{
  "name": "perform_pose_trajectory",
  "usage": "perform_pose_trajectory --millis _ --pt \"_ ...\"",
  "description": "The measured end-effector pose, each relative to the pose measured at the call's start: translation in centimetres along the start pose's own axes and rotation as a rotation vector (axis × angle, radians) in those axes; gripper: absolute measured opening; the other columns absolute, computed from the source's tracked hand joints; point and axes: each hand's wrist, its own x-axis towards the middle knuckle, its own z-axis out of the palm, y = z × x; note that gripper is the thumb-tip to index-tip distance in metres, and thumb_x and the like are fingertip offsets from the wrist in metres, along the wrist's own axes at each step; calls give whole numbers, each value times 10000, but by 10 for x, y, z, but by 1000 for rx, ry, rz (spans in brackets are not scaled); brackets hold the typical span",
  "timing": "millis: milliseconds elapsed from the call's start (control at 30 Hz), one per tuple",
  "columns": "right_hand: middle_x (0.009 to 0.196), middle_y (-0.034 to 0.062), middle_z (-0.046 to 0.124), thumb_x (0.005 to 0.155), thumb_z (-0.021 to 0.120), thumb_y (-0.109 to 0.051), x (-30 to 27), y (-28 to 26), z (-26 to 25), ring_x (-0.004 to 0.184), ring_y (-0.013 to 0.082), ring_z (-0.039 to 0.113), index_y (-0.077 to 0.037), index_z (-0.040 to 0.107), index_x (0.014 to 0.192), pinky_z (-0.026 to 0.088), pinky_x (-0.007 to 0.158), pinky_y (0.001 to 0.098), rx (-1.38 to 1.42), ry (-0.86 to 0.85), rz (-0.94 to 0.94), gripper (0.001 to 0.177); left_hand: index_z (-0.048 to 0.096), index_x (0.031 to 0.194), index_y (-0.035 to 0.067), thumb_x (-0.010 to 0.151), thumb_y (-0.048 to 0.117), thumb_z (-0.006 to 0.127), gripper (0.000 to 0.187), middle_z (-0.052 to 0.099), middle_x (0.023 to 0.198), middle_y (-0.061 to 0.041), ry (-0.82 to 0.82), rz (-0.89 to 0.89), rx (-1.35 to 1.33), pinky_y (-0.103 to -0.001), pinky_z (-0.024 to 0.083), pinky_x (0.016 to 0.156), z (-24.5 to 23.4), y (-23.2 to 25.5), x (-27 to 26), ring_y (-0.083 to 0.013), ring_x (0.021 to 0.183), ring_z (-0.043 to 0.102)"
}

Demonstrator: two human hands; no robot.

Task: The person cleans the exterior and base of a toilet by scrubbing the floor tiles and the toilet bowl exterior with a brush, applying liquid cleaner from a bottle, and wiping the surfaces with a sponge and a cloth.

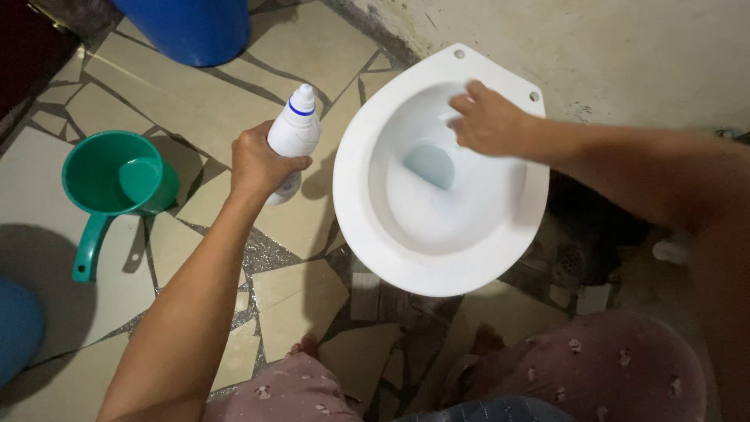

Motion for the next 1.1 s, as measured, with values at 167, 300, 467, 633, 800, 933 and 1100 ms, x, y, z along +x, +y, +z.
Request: perform_pose_trajectory --millis 167,300,467,633,800,933,1100 --pt "1087 -18 733 980 593 -354 -13 -21 -18 1164 217 570 -274 765 1029 356 1069 485 623 -415 161 196 745 1151 25 563 178 947 641 773 1020 -188 14 16 -13 -413 607 845 -2 -4 2 -278 906 775" --pt "1071 16 778 972 594 -301 -26 16 -36 1158 200 606 -241 740 1144 381 1087 451 456 -487 219 233 746 1150 25 565 174 947 636 772 1019 -187 1 31 -1 -411 601 843 -2 -4 1 -281 906 771" --pt "1248 -11 704 944 613 -289 -39 4 -45 1110 220 628 -217 762 1137 374 1020 469 296 -277 155 254 745 1144 22 574 181 946 625 773 1019 -186 -10 5 -17 -403 606 841 -2 -5 0 -275 905 774" --pt "1186 3 731 871 732 -355 -34 5 -56 1192 207 610 -284 741 1177 482 991 453 848 -623 264 315 749 1137 15 570 175 946 621 774 1012 -187 9 63 -13 -405 603 838 -1 -3 3 -276 903 773" --pt "1166 6 731 1045 515 -281 -31 -20 -53 1304 252 523 -224 769 1095 375 1090 482 311 -507 137 266 754 1127 22 568 177 944 610 778 1016 -180 -7 50 -27 -403 604 836 2 -4 2 -271 907 774" --pt "1173 42 722 973 604 -347 -28 -47 -40 1207 257 606 -242 680 1229 433 1048 478 814 -622 235 287 744 1139 20 565 181 953 632 771 1020 -188 -8 56 9 -402 600 846 4 -6 4 -276 903 771" --pt "1277 -3 681 972 564 -259 -29 -13 -28 1290 289 519 -160 768 1050 413 1009 511 257 -194 187 239 749 1134 26 562 186 950 627 773 1015 -187 -19 52 21 -399 603 843 6 -2 3 -274 907 773"
